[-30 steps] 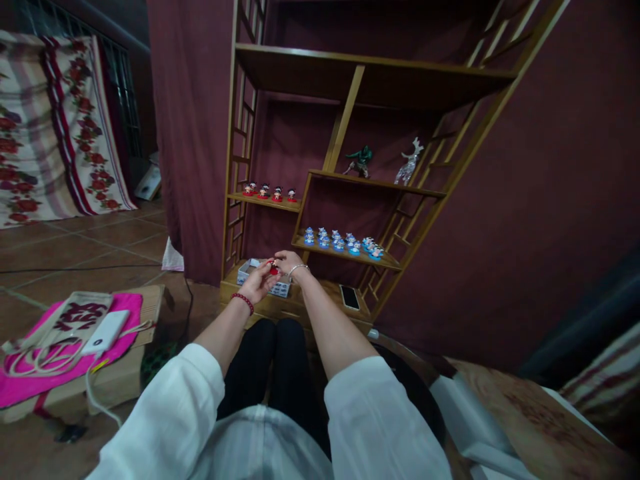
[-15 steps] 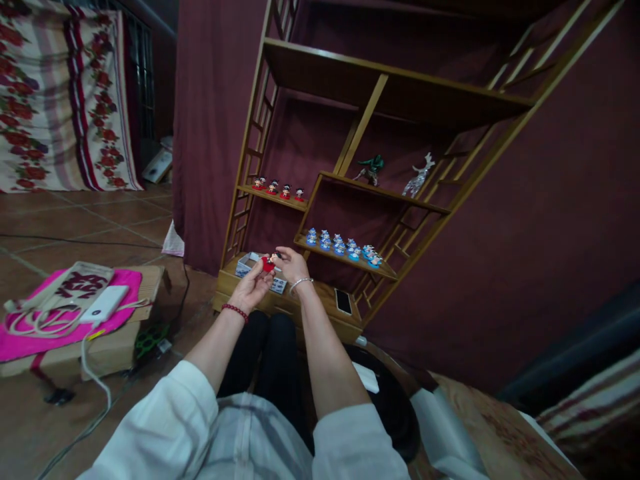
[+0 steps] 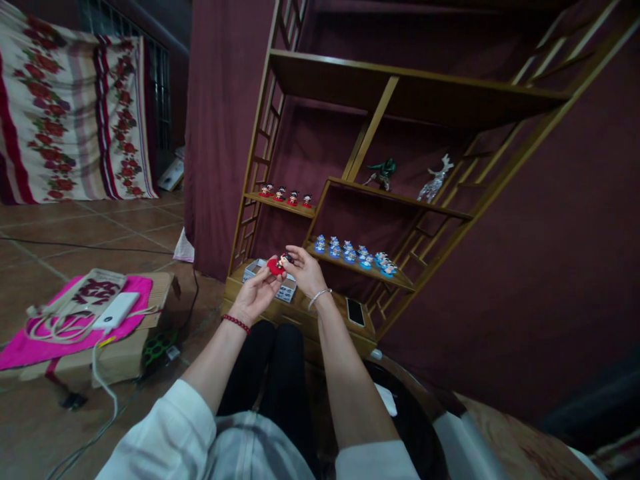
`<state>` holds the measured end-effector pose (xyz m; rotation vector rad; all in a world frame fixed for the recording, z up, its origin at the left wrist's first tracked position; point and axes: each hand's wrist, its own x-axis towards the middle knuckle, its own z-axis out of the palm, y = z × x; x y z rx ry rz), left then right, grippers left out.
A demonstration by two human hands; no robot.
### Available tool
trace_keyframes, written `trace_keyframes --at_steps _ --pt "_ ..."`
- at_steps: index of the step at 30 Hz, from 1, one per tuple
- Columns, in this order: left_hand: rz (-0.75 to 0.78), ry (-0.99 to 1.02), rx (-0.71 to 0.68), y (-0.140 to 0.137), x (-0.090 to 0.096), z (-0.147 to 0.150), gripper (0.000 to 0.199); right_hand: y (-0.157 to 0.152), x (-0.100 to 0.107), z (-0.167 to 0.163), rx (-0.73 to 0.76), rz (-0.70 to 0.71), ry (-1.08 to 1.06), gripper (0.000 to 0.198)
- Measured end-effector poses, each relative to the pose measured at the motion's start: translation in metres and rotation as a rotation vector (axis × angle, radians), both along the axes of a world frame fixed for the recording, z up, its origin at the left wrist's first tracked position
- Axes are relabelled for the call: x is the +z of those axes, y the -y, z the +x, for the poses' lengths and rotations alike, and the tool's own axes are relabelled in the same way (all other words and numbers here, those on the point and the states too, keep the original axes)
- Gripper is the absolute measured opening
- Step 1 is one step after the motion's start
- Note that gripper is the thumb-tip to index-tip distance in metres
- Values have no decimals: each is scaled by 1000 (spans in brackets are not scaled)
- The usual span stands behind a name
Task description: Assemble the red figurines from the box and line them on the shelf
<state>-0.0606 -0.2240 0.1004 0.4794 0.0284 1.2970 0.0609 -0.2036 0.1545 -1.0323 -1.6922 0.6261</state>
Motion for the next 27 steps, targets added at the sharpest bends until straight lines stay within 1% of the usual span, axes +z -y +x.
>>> trace_keyframes --at_steps 6,12,15,22,27 --pt "8 -60 34 -3 -1 4 43 0 2 6 67 5 40 32" --pt "39 -122 42 -7 -4 9 40 -3 -3 14 93 -17 3 38" --pt "44 -145 34 -10 -6 14 39 -4 -7 19 94 -32 -29 37" --pt "-24 -146 30 -14 -11 21 29 -9 -11 25 93 -62 -106 34" --pt "-77 -126 40 -13 -17 22 27 -14 -19 25 118 -105 -122 35"
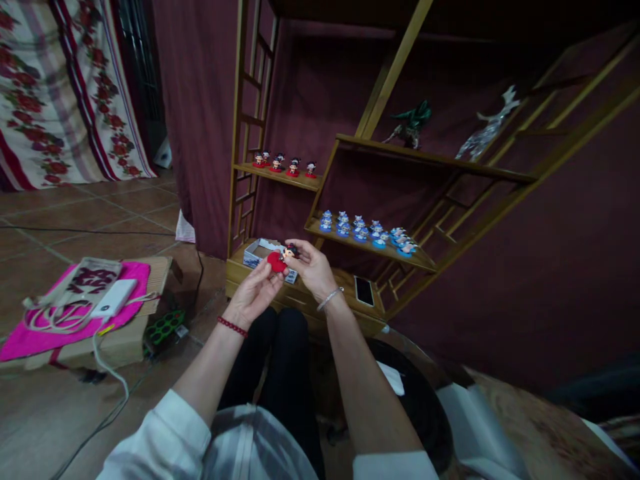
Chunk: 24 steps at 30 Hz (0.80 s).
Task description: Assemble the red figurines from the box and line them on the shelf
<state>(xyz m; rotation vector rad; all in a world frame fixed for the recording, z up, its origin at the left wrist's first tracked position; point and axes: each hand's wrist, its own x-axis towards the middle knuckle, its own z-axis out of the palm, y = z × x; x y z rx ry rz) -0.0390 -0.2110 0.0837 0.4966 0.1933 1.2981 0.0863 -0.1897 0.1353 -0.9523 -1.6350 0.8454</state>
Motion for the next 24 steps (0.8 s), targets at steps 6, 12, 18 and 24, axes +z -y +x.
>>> trace_keyframes --at_steps 6,12,18,24 --pt "1 49 -13 -2 -6 1 28 -5 -10 1 -6 -27 -26 36" --pt "-47 55 0 -5 -7 -2 27 -8 -8 -3 21 -74 -10 38" --pt "-42 70 10 -4 -7 -6 27 -7 -3 -8 50 -93 11 40" --pt "-53 82 15 -2 -5 -9 23 -4 2 -13 47 -86 50 38"
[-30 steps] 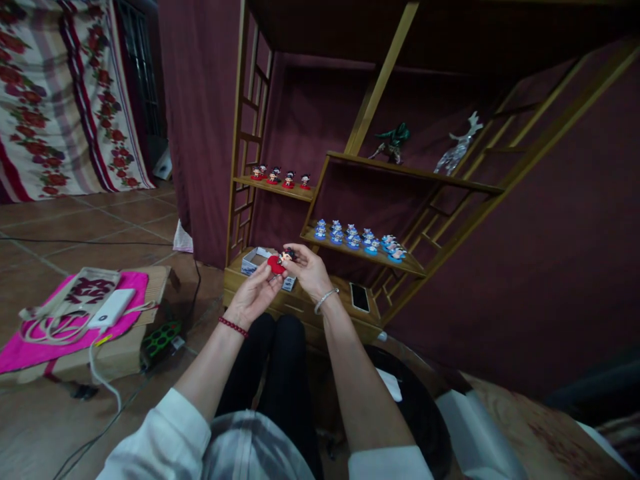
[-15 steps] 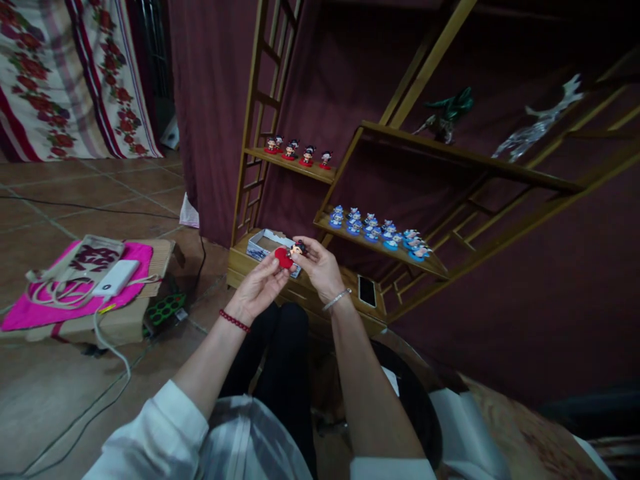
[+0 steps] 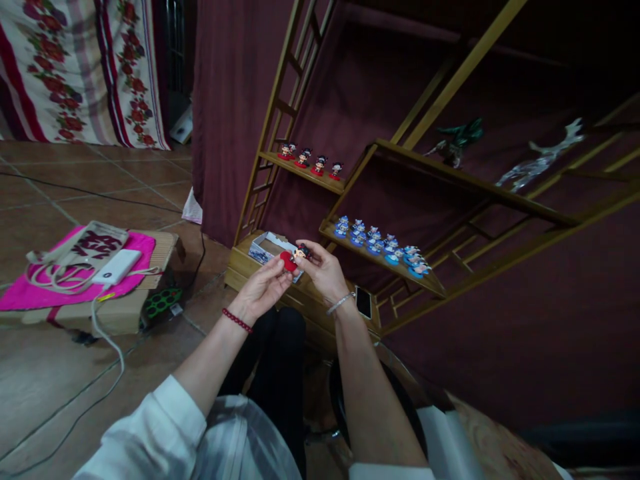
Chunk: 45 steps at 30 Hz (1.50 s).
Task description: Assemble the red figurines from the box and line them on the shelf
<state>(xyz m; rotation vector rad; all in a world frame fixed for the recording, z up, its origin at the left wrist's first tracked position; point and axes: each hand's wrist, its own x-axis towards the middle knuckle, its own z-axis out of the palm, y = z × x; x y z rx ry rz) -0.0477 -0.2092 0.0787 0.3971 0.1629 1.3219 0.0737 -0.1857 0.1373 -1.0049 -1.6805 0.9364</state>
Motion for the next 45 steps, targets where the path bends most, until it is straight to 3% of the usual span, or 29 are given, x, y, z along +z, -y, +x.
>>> trace_keyframes --at_steps 20,34,45 --pt "-21 22 18 5 7 -10 14 3 12 -12 74 -40 23 38" --pt "-44 24 10 5 5 -12 15 4 19 -13 114 26 164 34" --pt "-141 8 16 8 12 -11 12 1 25 -17 139 159 334 28"
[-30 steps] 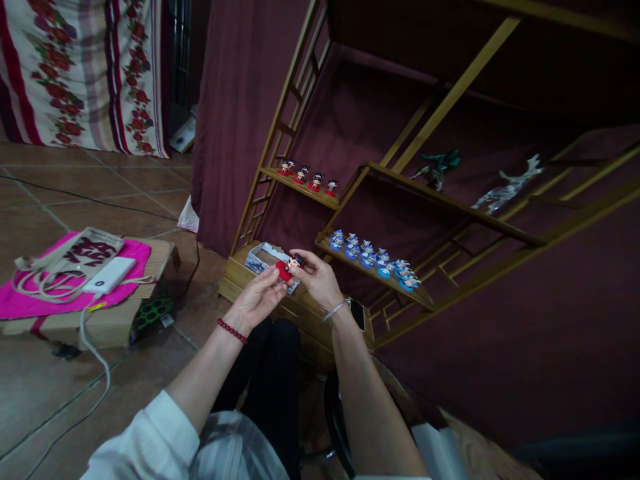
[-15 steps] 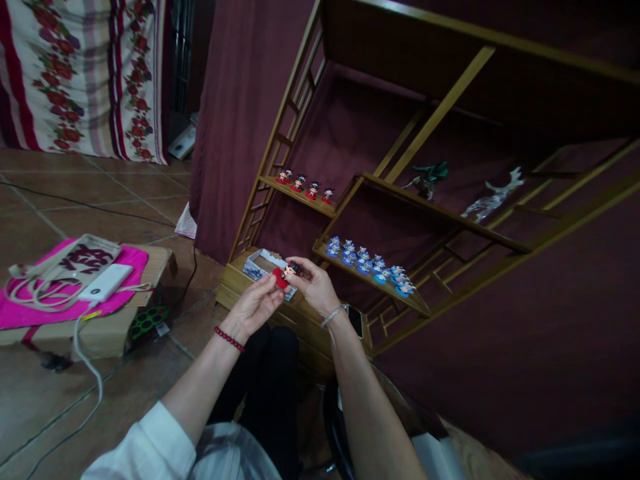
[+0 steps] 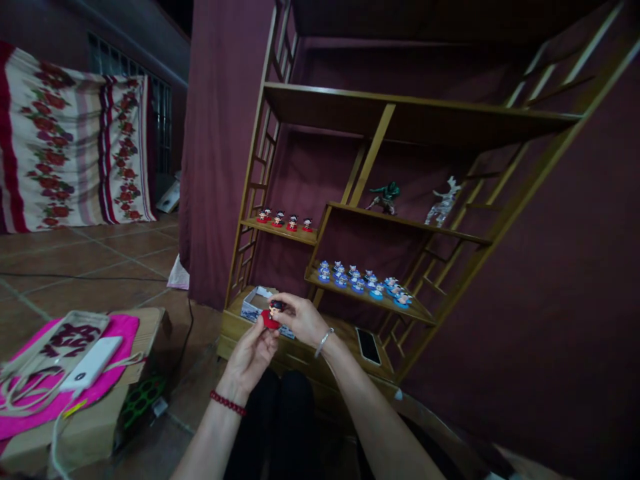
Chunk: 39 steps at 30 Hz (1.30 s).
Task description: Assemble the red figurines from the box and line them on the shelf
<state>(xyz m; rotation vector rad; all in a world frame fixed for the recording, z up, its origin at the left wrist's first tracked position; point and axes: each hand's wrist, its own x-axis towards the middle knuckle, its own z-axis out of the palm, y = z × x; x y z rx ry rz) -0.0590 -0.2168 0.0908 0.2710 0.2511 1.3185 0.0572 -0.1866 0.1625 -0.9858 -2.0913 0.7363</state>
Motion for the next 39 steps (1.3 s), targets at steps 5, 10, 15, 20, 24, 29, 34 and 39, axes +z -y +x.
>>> trace_keyframes --at_steps 5,10,15,20,24,29,34,39 --pt "-19 -15 -16 2 5 5 16 3 6 4 4 87 86 26" --pt "-24 -39 -39 -1 4 8 22 3 12 6 9 156 158 27" --pt "-48 -23 -69 -3 1 11 23 4 17 9 14 189 243 28" --pt "-81 3 -114 -7 -1 14 26 -1 16 14 63 220 269 26" --pt "-104 -3 -130 -13 0 18 29 -7 16 18 80 225 281 28" --pt "-103 14 -145 -24 3 23 32 -17 20 22 66 214 284 26" --pt "-116 50 -128 -36 10 28 30 -30 23 28 52 223 235 27" --pt "-68 23 -89 -45 25 30 26 -43 30 32 35 254 210 28"
